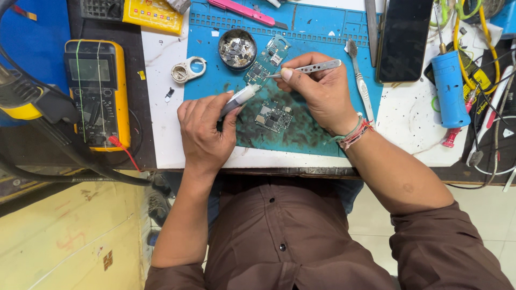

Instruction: The person uses a green-handled tool to work on a small circuit board placed on a blue mat. They then switch to using tweezers to manipulate small components on the board. The workspace includes a multimeter, a syringe, and other electronic tools.

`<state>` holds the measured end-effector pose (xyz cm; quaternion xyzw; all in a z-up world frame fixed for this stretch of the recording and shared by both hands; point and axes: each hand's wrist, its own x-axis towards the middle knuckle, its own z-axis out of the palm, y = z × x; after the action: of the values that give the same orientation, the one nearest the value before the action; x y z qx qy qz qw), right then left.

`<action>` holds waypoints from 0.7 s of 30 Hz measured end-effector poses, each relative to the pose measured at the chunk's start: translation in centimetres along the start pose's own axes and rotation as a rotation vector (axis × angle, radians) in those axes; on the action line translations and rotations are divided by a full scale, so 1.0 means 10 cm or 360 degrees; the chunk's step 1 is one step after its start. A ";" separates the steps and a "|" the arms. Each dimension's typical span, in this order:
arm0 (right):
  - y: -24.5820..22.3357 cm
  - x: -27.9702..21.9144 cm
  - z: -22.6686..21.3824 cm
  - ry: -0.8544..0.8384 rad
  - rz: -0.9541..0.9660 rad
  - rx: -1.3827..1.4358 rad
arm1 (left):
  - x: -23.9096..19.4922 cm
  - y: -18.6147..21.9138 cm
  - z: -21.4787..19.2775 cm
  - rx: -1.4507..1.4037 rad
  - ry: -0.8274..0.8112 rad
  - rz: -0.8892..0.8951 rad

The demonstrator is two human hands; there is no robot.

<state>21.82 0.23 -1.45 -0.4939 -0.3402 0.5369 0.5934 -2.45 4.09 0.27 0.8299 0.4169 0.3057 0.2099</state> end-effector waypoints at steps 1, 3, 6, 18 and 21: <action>0.00 0.00 0.00 0.0010 0.0010 0.0012 | 0.00 0.00 0.00 0.0001 0.0001 0.0003; 0.00 -0.01 0.01 -0.0011 0.0009 -0.0006 | 0.00 0.00 0.01 0.0003 0.0005 0.0008; 0.00 -0.01 0.01 -0.0041 -0.0009 -0.0007 | 0.00 -0.01 0.01 0.0003 0.0003 0.0009; -0.01 0.00 0.02 -0.0031 -0.0007 -0.0037 | 0.00 0.00 0.00 0.0001 0.0006 0.0010; 0.00 -0.01 0.01 -0.0021 0.0012 -0.0044 | 0.00 0.00 0.00 0.0002 0.0007 0.0016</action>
<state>21.72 0.17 -1.37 -0.4998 -0.3496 0.5377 0.5821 -2.45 4.08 0.23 0.8314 0.4134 0.3082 0.2071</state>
